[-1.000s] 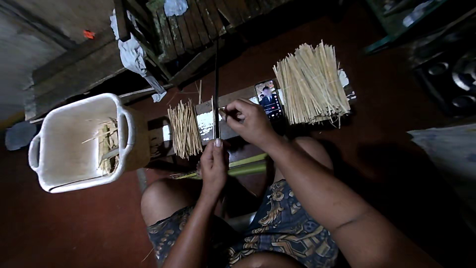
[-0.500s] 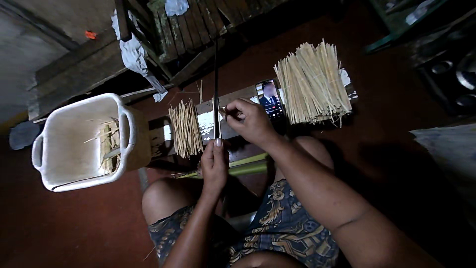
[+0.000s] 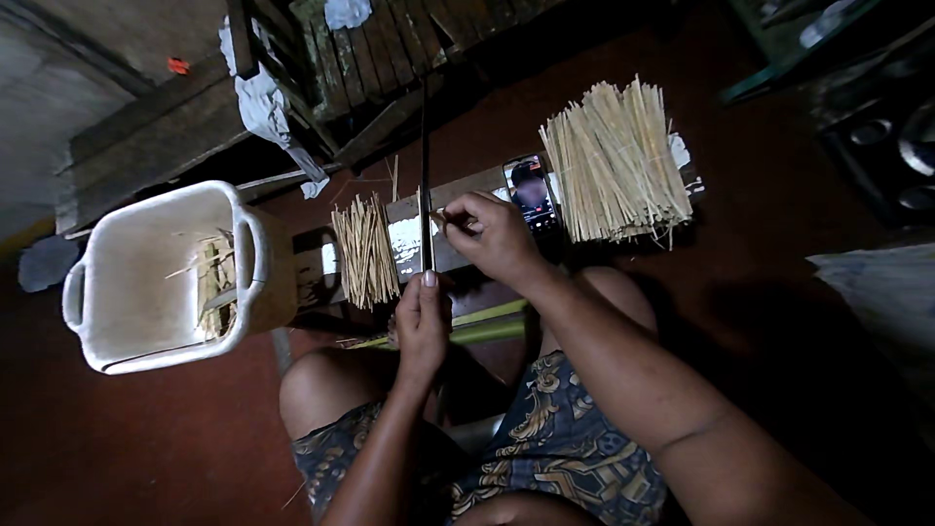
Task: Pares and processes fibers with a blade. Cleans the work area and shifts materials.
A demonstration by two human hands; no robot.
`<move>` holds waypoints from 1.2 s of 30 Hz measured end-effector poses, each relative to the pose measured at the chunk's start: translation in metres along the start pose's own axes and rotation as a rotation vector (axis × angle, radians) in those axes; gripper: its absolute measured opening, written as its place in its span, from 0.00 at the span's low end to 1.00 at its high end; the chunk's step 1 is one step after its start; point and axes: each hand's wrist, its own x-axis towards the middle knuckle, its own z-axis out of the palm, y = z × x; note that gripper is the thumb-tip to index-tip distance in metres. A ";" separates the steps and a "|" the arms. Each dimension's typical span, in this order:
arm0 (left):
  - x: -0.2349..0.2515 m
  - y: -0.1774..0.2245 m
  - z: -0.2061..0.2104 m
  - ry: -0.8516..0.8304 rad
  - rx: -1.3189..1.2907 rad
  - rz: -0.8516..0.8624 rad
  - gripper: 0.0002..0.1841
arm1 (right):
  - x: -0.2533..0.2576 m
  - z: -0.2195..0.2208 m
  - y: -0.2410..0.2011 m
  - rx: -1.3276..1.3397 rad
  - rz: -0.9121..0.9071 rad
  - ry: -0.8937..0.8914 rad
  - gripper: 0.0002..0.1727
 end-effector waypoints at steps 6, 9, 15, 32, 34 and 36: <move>0.000 -0.001 0.000 -0.005 -0.017 0.008 0.25 | 0.000 0.001 -0.001 0.007 -0.004 0.006 0.06; 0.000 -0.001 0.000 -0.007 -0.017 0.006 0.25 | 0.000 0.000 -0.001 0.011 0.001 0.002 0.06; 0.000 0.001 0.000 -0.017 0.023 0.050 0.26 | -0.001 -0.002 -0.004 0.025 -0.082 0.041 0.07; -0.008 -0.044 -0.002 -0.005 0.005 0.005 0.22 | 0.002 0.003 0.001 -0.041 0.033 -0.084 0.06; -0.008 -0.050 0.000 -0.009 0.013 -0.035 0.23 | 0.004 0.001 0.001 -0.023 0.071 -0.078 0.07; -0.012 -0.052 0.001 -0.015 -0.004 -0.050 0.23 | 0.001 0.002 0.000 0.013 0.086 -0.089 0.14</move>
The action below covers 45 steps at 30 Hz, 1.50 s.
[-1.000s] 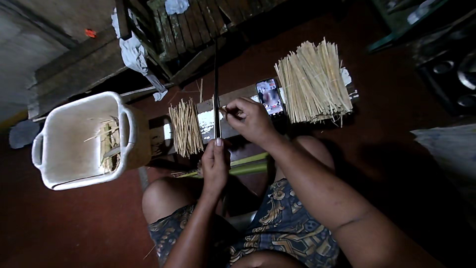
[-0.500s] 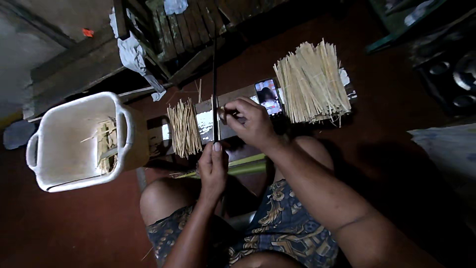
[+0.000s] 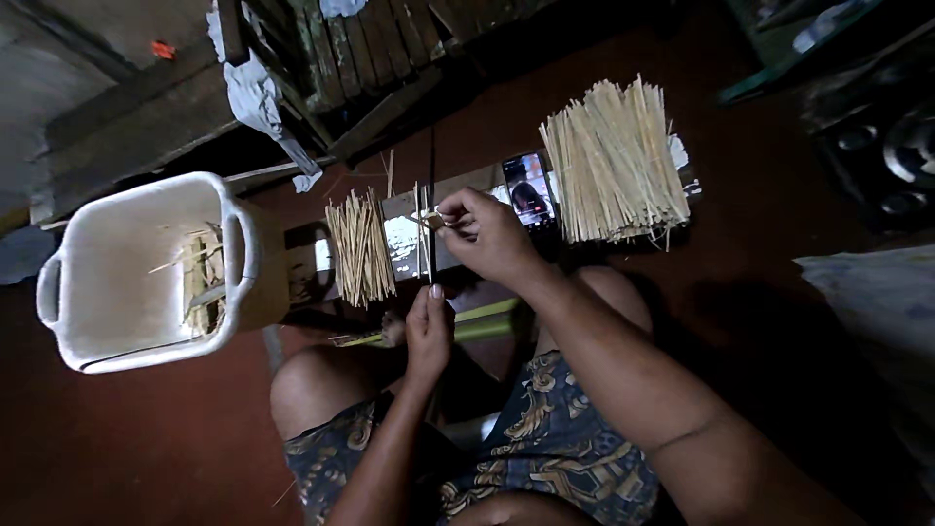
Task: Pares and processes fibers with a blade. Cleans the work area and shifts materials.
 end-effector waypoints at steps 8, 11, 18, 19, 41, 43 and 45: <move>0.000 -0.003 0.004 -0.001 0.007 0.021 0.24 | -0.002 0.007 -0.003 -0.042 -0.133 0.029 0.12; 0.002 -0.007 0.006 -0.010 0.027 0.047 0.24 | -0.001 0.007 -0.001 -0.026 -0.146 0.042 0.08; 0.001 -0.019 0.016 0.004 -0.025 0.060 0.24 | 0.001 0.006 -0.001 -0.068 -0.111 -0.009 0.12; 0.001 -0.019 0.017 0.002 -0.033 0.058 0.24 | 0.001 0.006 0.000 -0.079 -0.107 -0.018 0.12; -0.001 -0.058 0.014 0.028 0.136 0.103 0.22 | 0.002 0.009 0.003 -0.061 -0.133 -0.010 0.08; -0.002 -0.064 0.012 0.024 0.160 0.062 0.23 | 0.001 0.011 0.004 -0.062 -0.146 -0.016 0.08; -0.010 -0.080 0.007 -0.013 0.180 -0.113 0.25 | 0.002 0.014 0.006 -0.070 -0.156 -0.005 0.08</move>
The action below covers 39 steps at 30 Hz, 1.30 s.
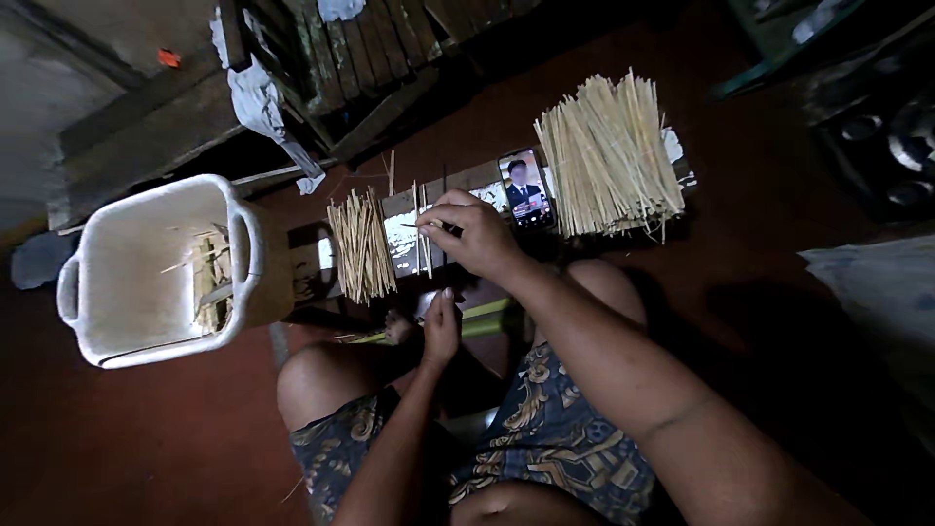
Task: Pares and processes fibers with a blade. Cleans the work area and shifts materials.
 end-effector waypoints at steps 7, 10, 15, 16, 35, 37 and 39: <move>-0.029 -0.019 0.003 -0.008 0.008 -0.114 0.26 | 0.002 -0.022 0.002 0.049 0.065 0.130 0.10; -0.034 -0.001 -0.004 0.061 -0.078 -0.126 0.25 | 0.007 -0.044 0.000 0.254 0.164 0.225 0.11; -0.027 0.040 -0.026 0.159 -0.172 -0.088 0.20 | 0.002 -0.052 -0.004 0.473 0.445 -0.103 0.12; -0.023 0.051 -0.029 0.150 -0.197 -0.075 0.19 | -0.001 -0.045 -0.008 0.465 0.459 -0.205 0.12; 0.028 0.100 -0.039 -0.056 -0.491 -0.146 0.11 | -0.001 -0.024 -0.009 0.382 0.430 -0.449 0.11; 0.040 0.101 -0.045 -0.003 -0.369 -0.150 0.12 | 0.001 -0.029 -0.005 0.310 0.392 -0.343 0.11; 0.053 0.104 -0.054 0.066 -0.132 -0.147 0.13 | 0.003 -0.036 0.000 0.233 0.339 -0.191 0.11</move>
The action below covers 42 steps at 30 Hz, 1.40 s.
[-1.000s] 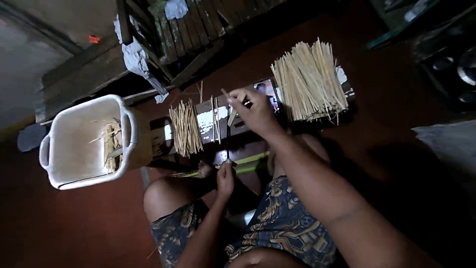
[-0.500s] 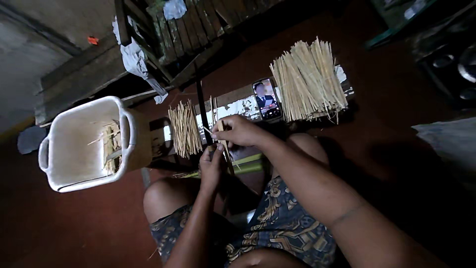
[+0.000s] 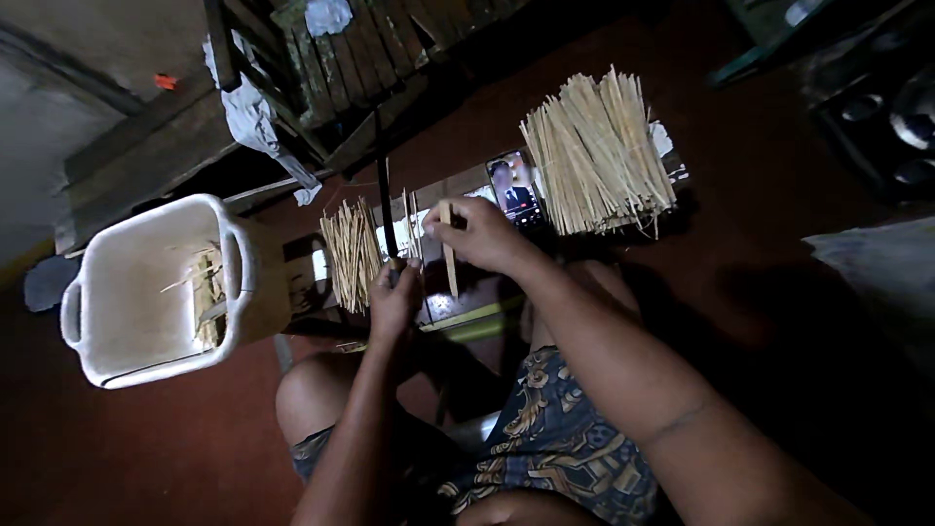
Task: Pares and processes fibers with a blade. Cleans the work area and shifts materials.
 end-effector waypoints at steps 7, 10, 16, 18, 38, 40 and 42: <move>0.060 0.000 -0.014 0.112 0.358 0.035 0.17 | 0.003 -0.002 0.004 -0.145 -0.189 0.261 0.10; 0.080 -0.008 -0.012 0.124 0.256 0.056 0.16 | 0.003 0.001 0.004 -0.188 -0.207 0.274 0.10; 0.047 -0.011 -0.019 0.089 0.287 0.100 0.19 | 0.007 0.006 0.010 -0.241 -0.196 0.211 0.12; 0.030 -0.012 -0.016 0.104 0.189 0.097 0.20 | 0.009 0.011 0.011 -0.238 -0.169 0.176 0.15; -0.054 0.011 0.009 -0.069 -0.060 0.339 0.30 | 0.003 0.025 0.014 -0.285 -0.183 0.122 0.11; -0.053 0.013 0.011 -0.072 -0.056 0.341 0.29 | 0.003 0.025 0.015 -0.274 -0.183 0.113 0.11; -0.053 0.014 0.012 -0.080 -0.054 0.341 0.29 | 0.003 0.024 0.015 -0.270 -0.189 0.106 0.11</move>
